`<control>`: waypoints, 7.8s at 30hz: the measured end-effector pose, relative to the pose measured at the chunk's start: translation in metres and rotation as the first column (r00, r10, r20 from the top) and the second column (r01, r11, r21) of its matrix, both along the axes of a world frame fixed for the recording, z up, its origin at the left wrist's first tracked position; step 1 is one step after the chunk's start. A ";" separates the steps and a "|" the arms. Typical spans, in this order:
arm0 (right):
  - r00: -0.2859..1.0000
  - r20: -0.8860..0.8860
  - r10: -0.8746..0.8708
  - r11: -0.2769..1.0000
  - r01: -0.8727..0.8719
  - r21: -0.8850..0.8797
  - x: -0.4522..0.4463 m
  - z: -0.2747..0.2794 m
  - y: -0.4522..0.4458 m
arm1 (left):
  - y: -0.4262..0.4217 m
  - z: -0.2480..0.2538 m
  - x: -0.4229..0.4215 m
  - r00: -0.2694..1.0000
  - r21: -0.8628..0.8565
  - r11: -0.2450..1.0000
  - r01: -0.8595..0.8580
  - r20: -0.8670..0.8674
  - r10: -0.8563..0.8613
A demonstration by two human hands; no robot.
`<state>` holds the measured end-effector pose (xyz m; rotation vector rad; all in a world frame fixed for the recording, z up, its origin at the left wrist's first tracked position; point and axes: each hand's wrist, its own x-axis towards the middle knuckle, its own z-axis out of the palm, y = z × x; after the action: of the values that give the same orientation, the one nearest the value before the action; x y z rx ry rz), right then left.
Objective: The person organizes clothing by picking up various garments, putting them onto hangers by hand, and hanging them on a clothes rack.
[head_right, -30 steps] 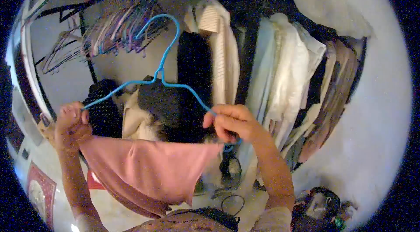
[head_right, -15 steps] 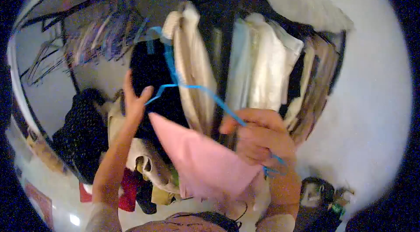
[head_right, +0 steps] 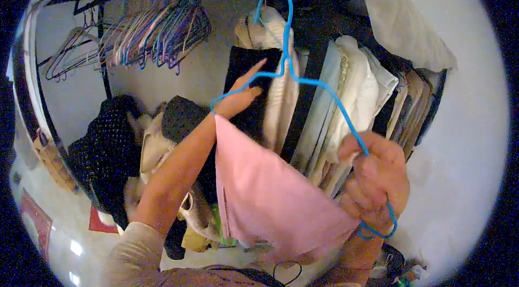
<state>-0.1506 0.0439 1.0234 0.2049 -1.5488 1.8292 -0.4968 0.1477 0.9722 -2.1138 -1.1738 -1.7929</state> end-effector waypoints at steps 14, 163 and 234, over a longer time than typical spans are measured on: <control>0.991 0.098 -0.086 0.961 0.057 0.271 -0.151 0.100 0.075 | -0.011 -0.083 -0.069 0.675 -0.030 0.935 0.354 0.700 -0.233; 0.081 0.937 -0.341 -0.667 0.681 -0.302 0.646 -0.660 -0.170 | -0.118 -0.567 0.748 0.659 -0.919 -0.032 0.394 0.307 -0.687; 0.382 0.713 -0.588 -0.455 0.572 -0.682 0.689 -0.646 -0.124 | 0.029 -0.329 0.749 0.671 -0.629 0.366 0.686 0.741 0.015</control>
<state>0.5384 -0.0805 0.3777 -1.1890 0.2366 1.2753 0.2520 0.1770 0.6436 -2.3953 -2.4994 -2.6705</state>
